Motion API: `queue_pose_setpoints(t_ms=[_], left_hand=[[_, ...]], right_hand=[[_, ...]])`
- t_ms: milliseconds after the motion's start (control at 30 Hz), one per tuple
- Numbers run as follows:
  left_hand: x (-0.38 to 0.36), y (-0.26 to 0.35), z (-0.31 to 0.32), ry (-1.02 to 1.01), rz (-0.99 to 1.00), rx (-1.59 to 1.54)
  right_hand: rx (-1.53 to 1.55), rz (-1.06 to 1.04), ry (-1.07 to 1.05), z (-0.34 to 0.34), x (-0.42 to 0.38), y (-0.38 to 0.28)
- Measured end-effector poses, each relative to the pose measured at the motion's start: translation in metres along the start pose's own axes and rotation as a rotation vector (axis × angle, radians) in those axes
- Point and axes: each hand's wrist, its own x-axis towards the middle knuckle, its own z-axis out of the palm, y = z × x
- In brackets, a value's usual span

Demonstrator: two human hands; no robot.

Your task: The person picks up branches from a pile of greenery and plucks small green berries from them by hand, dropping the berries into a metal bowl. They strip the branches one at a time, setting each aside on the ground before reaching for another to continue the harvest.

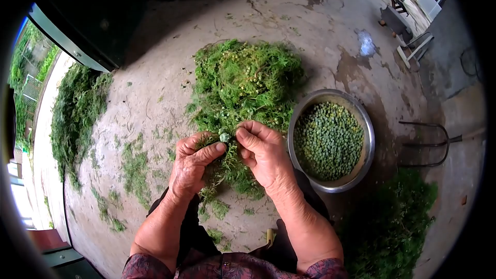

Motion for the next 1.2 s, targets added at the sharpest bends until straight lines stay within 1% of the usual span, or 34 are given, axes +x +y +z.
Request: queue_pose_setpoints(t_ms=[67,100,133,233,333,367,433,467,500,533,600,633,733,767,800,867,900,933,1000,1067,1100,1133,1200], left_hand=[[-0.002,0.004,0.004,0.018,-0.027,-0.084],[-0.002,0.005,0.005,0.027,-0.040,-0.124],[-0.002,0.005,0.003,0.031,-0.043,-0.128],[-0.003,0.007,0.002,0.057,-0.056,-0.110],[-0.001,0.003,-0.002,0.073,0.010,0.020],[0.000,0.005,-0.001,0.076,0.055,0.114],[-0.002,0.007,0.001,0.082,0.144,0.302],[-0.003,0.007,0.001,0.075,0.148,0.325],[-0.004,0.007,0.001,0.068,0.151,0.347],[-0.005,0.006,0.001,0.060,0.154,0.371],[-0.005,0.006,-0.001,0.052,0.182,0.416],[-0.005,0.006,-0.001,0.049,0.180,0.424],[-0.005,0.004,-0.005,0.048,0.198,0.456],[-0.005,0.004,-0.007,0.049,0.209,0.469],[-0.005,0.003,-0.008,0.042,0.190,0.417],[-0.004,0.003,-0.009,0.027,0.154,0.310],[-0.006,0.008,-0.004,0.012,0.072,0.165],[-0.007,0.011,-0.004,-0.014,0.049,0.166],[-0.007,0.016,-0.006,-0.068,0.007,0.171],[-0.007,0.017,-0.005,-0.091,0.001,0.177],[-0.008,0.020,-0.005,-0.113,-0.008,0.186],[-0.009,0.022,-0.005,-0.134,-0.017,0.194],[-0.008,0.024,-0.003,-0.134,0.021,0.273]], right_hand=[[0.147,0.069,0.033,-0.002,0.001,0.006],[0.218,0.087,-0.065,-0.008,0.004,0.006],[0.272,0.125,-0.093,-0.014,0.006,0.001],[0.195,-0.048,-0.123,-0.014,0.010,-0.003],[0.217,-0.047,-0.127,-0.004,0.004,-0.015],[0.244,-0.082,-0.190,-0.001,0.002,-0.016],[0.029,-0.164,-0.228,-0.006,0.002,-0.010],[-0.078,-0.205,-0.245,-0.008,0.002,-0.007],[-0.340,-0.261,-0.158,-0.002,-0.001,-0.006],[-0.541,-0.360,-0.116,0.003,-0.003,-0.002],[-0.854,-0.786,-0.079,0.001,0.008,0.012],[-0.932,-0.930,-0.073,0.001,0.011,0.012],[-0.694,-0.467,-0.094,0.003,-0.001,0.005],[-0.426,-0.229,-0.110,0.000,-0.002,0.002],[-0.148,-0.152,-0.198,-0.007,0.002,0.000],[0.065,-0.100,-0.183,-0.014,0.004,-0.008],[0.095,-0.112,-0.217,-0.016,0.006,-0.014],[0.074,-0.124,-0.226,-0.018,0.008,-0.019],[0.124,-0.082,-0.231,-0.022,0.011,-0.020],[0.065,-0.062,-0.156,-0.017,0.011,-0.014],[0.030,-0.061,-0.169,-0.017,0.014,-0.011],[-0.020,-0.013,-0.104,-0.017,0.012,-0.010],[-0.140,-0.028,-0.109,-0.012,0.006,-0.012]])
